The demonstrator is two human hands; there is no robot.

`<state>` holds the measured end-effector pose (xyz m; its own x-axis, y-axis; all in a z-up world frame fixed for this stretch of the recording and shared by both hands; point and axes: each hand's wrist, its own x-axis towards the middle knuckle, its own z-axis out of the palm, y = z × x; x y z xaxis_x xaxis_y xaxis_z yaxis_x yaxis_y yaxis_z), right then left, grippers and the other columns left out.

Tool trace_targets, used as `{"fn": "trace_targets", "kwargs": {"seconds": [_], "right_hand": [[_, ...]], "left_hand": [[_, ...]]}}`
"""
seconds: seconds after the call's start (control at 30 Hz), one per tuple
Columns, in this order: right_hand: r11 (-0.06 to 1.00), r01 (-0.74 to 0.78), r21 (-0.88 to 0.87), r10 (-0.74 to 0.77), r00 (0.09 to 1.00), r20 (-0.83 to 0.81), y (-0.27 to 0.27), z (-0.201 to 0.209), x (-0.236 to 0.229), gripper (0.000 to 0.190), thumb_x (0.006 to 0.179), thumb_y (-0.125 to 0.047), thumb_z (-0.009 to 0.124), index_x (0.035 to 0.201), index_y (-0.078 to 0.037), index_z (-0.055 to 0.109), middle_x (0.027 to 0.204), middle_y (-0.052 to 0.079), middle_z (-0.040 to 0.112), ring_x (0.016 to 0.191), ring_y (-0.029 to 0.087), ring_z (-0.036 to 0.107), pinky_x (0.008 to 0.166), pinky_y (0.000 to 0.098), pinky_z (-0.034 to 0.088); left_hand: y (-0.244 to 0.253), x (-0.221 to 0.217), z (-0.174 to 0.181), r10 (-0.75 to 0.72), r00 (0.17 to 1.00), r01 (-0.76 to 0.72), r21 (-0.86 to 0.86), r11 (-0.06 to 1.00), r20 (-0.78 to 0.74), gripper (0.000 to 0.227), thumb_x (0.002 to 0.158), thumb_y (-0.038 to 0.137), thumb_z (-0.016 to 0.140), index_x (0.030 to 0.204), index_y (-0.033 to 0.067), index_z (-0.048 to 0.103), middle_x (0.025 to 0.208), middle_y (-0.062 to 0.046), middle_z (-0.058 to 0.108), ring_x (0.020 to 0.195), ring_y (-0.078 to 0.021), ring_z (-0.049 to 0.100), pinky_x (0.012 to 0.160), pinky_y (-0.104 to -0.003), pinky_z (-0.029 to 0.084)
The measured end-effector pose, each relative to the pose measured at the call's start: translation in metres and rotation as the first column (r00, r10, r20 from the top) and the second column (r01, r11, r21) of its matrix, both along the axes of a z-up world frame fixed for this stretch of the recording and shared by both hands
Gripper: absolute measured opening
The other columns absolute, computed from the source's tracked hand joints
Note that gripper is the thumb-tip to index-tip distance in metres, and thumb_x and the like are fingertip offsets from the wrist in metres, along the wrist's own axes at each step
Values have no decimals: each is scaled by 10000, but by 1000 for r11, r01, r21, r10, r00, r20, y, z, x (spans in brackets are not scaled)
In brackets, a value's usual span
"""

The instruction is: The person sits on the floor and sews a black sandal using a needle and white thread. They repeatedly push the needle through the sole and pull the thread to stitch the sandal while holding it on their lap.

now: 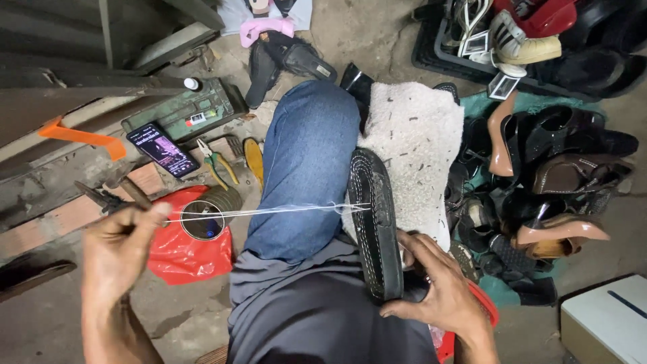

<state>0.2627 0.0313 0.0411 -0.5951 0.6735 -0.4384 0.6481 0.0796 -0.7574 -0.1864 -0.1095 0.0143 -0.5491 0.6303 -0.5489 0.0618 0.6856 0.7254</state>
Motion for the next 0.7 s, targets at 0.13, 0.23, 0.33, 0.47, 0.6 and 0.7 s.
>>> {"fn": "trace_targets", "kwargs": {"seconds": [0.13,0.23,0.33,0.47,0.6,0.7], "right_hand": [[1000,-26,9,25,999,41,1,3,-2,1169,554,-718,858,1479,-89,518,1001,9,605,929,155,628,876,341,536],[1000,-22,-9,22,998,52,0,4,-3,1095,571,-728,834,1426,-100,562,1160,33,607,1078,195,630,899,375,545],[999,20,-48,-17,997,78,-4,6,-2,951,578,-672,871,1321,-123,645,1154,18,642,1012,186,616,825,345,526],[997,59,40,-59,998,2,-9,6,-1,853,604,-681,841,1196,-83,704,777,-28,546,701,130,500,630,268,440],[949,228,-219,-243,969,-45,-27,-42,56,731,655,-199,912,1340,-144,666,862,-38,631,836,124,580,927,347,504],[868,483,-113,-495,858,-139,-18,-62,79,130,974,-191,639,911,-89,688,903,58,707,837,166,671,893,407,628]], "left_hand": [[-18,-18,-27,-207,796,67,-257,964,-569,312,1128,403,748,993,124,715,964,-77,678,771,-253,664,735,-417,529],[-1,9,-35,-316,550,217,-233,948,-773,196,1118,262,734,1159,72,709,1088,-169,621,836,-371,646,692,-493,540],[52,71,-2,-265,668,495,149,856,-695,11,1067,54,644,1074,46,641,1087,-146,608,1001,-316,598,820,-429,508],[80,154,-4,-511,684,693,245,678,-521,484,1003,206,680,1462,164,533,1349,-105,642,1038,-220,741,608,-393,636],[95,182,2,-758,539,834,104,542,-368,624,984,253,650,1529,59,415,1396,-263,613,1184,-417,668,765,-651,582],[95,183,1,-749,572,820,240,519,-333,280,766,-48,601,997,107,575,750,-92,635,640,-344,620,515,-492,435]]}}
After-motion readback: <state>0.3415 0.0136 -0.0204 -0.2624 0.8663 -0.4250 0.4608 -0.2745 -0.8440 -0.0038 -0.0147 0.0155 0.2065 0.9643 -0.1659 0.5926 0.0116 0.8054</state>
